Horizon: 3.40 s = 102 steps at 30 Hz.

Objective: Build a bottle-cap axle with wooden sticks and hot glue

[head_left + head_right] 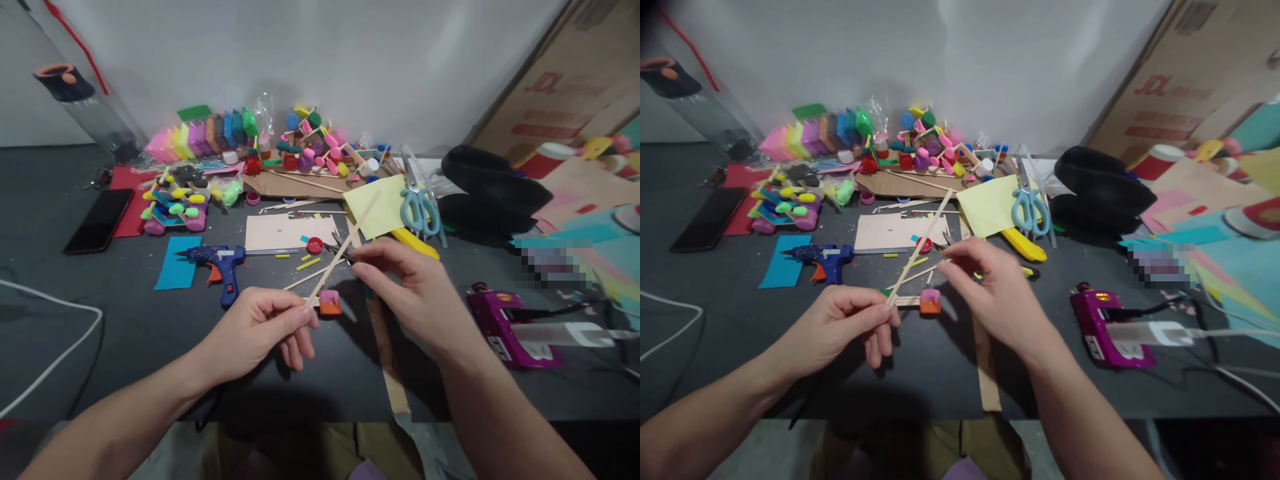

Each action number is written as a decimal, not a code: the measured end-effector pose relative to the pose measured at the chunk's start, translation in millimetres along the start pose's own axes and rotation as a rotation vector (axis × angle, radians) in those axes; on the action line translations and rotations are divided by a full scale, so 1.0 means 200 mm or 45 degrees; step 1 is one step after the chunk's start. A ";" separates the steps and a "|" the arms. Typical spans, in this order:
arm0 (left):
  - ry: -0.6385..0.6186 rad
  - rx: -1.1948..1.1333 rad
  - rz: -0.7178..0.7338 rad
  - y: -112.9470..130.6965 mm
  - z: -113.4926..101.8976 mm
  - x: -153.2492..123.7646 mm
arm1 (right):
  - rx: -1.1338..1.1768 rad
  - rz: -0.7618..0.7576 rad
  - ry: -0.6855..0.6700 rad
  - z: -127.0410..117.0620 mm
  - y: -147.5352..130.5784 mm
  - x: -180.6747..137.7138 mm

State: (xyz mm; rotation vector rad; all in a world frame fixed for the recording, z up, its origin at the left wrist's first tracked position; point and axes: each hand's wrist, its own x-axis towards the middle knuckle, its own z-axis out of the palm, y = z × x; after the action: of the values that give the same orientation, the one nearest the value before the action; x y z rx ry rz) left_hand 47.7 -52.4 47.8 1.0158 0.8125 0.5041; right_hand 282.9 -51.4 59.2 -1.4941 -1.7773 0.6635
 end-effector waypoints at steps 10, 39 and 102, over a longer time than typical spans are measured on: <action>0.055 0.029 0.086 0.03 -0.01 -0.03 | -1.231 -0.113 -0.396 -0.17 0.38 -0.08; -0.079 -0.274 -0.067 0.09 -0.04 -0.08 | -0.532 -0.338 -0.554 -0.19 0.09 -0.24; -0.157 -0.160 -0.097 0.07 -0.07 -0.07 | -0.317 -0.295 -0.661 -0.14 -0.06 -0.18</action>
State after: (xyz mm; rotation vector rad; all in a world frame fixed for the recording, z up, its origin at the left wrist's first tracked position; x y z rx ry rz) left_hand 28.6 -48.6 62.3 0.8876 0.6983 0.4183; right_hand 300.4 -90.1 79.5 -1.3148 -2.4627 0.7813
